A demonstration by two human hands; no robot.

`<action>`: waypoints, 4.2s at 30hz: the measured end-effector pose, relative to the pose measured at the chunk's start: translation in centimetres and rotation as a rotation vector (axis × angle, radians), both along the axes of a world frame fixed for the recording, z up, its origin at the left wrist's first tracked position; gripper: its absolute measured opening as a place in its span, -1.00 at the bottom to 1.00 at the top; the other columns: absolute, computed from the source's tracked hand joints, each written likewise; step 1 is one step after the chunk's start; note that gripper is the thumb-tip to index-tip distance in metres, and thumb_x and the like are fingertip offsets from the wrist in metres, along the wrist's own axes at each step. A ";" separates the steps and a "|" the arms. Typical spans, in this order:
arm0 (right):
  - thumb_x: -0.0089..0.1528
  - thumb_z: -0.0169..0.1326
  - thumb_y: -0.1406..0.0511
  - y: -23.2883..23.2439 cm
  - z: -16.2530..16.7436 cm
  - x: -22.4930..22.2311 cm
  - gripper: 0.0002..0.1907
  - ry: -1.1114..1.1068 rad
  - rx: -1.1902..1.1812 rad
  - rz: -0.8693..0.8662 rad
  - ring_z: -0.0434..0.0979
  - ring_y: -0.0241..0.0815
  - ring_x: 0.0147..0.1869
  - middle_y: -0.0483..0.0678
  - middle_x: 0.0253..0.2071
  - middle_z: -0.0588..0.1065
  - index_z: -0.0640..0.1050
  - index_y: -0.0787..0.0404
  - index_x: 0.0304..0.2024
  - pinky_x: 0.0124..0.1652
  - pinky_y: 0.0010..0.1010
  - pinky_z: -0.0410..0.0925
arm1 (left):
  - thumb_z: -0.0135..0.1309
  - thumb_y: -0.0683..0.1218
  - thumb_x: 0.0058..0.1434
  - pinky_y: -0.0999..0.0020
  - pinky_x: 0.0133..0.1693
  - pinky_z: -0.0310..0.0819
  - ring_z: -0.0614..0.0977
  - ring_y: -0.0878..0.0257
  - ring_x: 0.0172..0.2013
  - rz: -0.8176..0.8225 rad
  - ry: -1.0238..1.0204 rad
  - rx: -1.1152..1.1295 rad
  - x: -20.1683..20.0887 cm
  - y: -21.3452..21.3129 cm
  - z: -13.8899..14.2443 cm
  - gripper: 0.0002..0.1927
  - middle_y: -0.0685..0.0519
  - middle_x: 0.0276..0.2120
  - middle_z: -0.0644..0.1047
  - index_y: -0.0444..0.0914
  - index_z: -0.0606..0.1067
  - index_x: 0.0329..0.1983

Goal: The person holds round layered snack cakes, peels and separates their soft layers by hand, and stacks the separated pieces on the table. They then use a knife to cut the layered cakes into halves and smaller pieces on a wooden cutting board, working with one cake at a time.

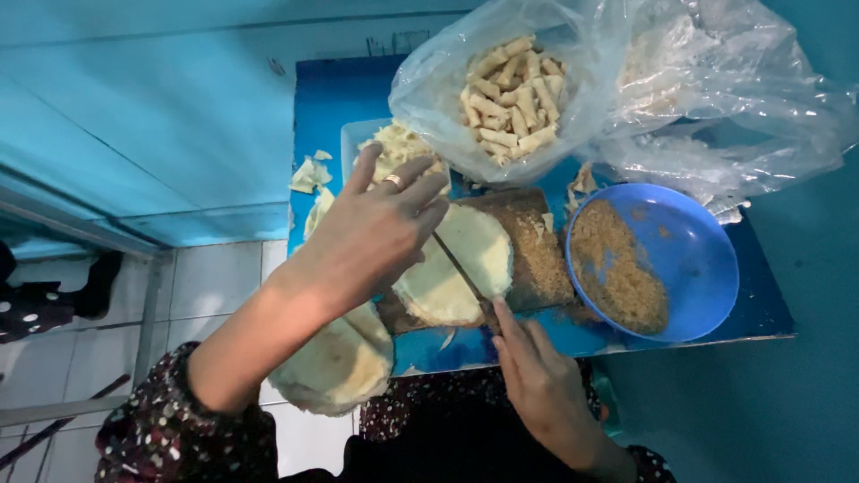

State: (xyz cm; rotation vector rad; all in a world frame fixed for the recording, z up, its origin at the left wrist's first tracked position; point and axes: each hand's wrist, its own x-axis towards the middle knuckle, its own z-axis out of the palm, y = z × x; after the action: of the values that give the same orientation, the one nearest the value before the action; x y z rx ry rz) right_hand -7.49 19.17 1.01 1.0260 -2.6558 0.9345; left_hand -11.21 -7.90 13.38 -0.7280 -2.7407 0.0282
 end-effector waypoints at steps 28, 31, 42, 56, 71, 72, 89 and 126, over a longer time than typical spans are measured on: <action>0.26 0.14 0.33 0.1 0.9 -0.5 -0.37 0.089 0.114 0.026 0.48 -0.03 -0.52 0.05 -0.28 0.42 0.32 0.27 0.38 -0.59 -0.22 0.32 | 0.46 0.08 -0.26 -0.17 0.27 0.16 0.43 0.02 0.21 0.032 -0.202 -0.250 -3.5 1.9 -3.2 -0.26 -0.03 0.05 0.45 -0.10 0.55 0.08; 0.27 0.14 0.31 0.1 1.1 -0.6 -0.39 0.098 0.173 0.011 0.47 -0.04 -0.56 0.04 -0.30 0.41 0.33 0.26 0.36 -0.61 -0.21 0.31 | 0.44 0.04 -0.16 0.04 0.09 0.34 0.56 0.08 0.06 -0.027 -0.196 -0.210 -3.7 1.7 -3.5 -0.44 -0.01 -0.04 0.50 -0.16 0.57 -0.06; 0.27 0.14 0.30 0.0 2.1 -0.9 -0.40 0.105 0.200 0.054 0.47 -0.08 -0.56 0.02 -0.33 0.40 0.35 0.28 0.35 -0.62 -0.23 0.32 | 0.45 0.05 -0.27 -0.01 0.21 0.17 0.51 0.14 0.10 -0.163 -0.233 -0.314 -5.4 2.6 -4.9 -0.50 0.14 -0.17 0.55 -0.10 0.60 -0.21; 0.30 0.09 0.27 -1.0 2.4 -1.5 -0.48 0.220 0.260 0.021 0.51 -0.06 -0.55 0.03 -0.36 0.38 0.40 0.23 0.31 -0.61 -0.26 0.34 | 0.43 0.06 -0.34 -0.16 0.39 -0.12 0.44 0.08 0.23 -0.123 -0.144 -0.334 -5.3 3.3 -5.5 -0.42 0.15 -0.15 0.58 -0.11 0.62 -0.16; 0.25 0.11 0.25 0.0 2.2 -1.9 -0.45 0.261 0.304 0.023 0.44 -0.03 -0.62 0.02 -0.36 0.38 0.43 0.16 0.30 -0.62 -0.22 0.32 | 0.46 0.06 -0.43 -0.16 0.35 -0.08 0.56 0.14 0.08 -0.103 -0.120 -0.317 -5.4 2.7 -6.0 -0.38 0.18 -0.21 0.56 -0.06 0.58 -0.18; 0.25 0.12 0.25 0.0 2.1 -1.8 -0.46 0.263 0.321 0.009 0.44 -0.04 -0.63 0.02 -0.37 0.38 0.44 0.16 0.29 -0.63 -0.22 0.32 | 0.46 0.05 -0.41 -0.17 0.35 -0.09 0.56 0.13 0.06 -0.096 -0.180 -0.303 -5.4 2.7 -6.0 -0.37 0.17 -0.21 0.56 -0.05 0.58 -0.16; 0.28 0.08 0.28 0.0 2.1 -1.9 -0.41 0.316 0.413 0.032 0.47 -0.12 -0.58 -0.01 -0.40 0.35 0.36 0.19 0.37 -0.62 -0.26 0.31 | 0.45 0.06 -0.37 -0.22 0.39 -0.18 0.51 0.12 0.14 -0.085 -0.182 -0.365 -5.6 3.0 -6.1 -0.48 0.17 -0.20 0.58 -0.03 0.60 -0.25; 0.28 0.11 0.22 3.5 3.0 -1.5 -0.41 0.334 0.368 0.071 0.43 -0.06 -0.63 0.00 -0.39 0.40 0.37 0.14 0.36 -0.65 -0.24 0.29 | 0.44 0.02 -0.35 -0.23 0.39 -0.19 0.53 0.13 0.12 0.005 -0.156 -0.371 -5.5 3.6 -6.7 -0.55 0.17 -0.18 0.62 0.00 0.64 -0.29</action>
State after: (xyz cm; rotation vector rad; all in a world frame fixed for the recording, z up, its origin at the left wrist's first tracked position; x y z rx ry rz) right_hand -9.00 22.68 3.99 1.2297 -2.5641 0.2495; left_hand -16.67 -4.27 6.66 -0.8489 -2.9214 0.5128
